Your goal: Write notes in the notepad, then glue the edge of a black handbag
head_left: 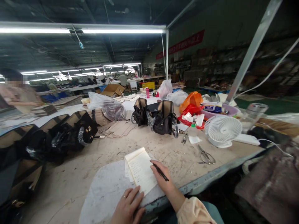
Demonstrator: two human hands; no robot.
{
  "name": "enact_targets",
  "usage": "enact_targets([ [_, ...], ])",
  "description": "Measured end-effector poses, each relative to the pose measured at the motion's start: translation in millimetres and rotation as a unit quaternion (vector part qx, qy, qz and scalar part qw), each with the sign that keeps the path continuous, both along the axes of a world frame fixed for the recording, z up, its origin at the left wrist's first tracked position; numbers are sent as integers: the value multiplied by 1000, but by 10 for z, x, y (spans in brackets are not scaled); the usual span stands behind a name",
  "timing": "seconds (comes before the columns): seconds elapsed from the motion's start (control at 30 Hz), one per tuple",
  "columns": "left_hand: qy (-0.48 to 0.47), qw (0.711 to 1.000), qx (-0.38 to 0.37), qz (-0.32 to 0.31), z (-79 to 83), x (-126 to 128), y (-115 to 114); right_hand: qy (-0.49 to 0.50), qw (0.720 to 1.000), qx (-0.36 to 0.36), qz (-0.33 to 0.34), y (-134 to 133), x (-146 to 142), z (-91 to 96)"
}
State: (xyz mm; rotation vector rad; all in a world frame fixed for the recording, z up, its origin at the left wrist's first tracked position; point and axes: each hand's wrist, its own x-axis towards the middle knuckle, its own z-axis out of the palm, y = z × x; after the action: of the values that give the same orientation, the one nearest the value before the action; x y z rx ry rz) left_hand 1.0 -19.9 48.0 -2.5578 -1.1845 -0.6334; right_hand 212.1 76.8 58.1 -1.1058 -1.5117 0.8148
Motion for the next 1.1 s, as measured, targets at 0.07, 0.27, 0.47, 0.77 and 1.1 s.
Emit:
enact_targets([
  [0.07, -46, 997, -65, 18, 26, 8, -33, 11, 1000, -16, -6, 10, 31, 19],
  [0.27, -328, 911, -220, 120, 80, -35, 129, 30, 998, -48, -21, 75, 125, 68],
  [0.47, -324, 887, -192, 267, 270, -173, 788, 23, 997, -67, -17, 87, 179, 74],
  [0.77, -253, 896, -228, 284, 285, -128, 1347, -17, 993, 1, 116, 37, 167, 58],
  [1.1, -450, 821, -248, 251, 506, -142, 1284, 11, 999, 26, -29, 101, 215, 127],
])
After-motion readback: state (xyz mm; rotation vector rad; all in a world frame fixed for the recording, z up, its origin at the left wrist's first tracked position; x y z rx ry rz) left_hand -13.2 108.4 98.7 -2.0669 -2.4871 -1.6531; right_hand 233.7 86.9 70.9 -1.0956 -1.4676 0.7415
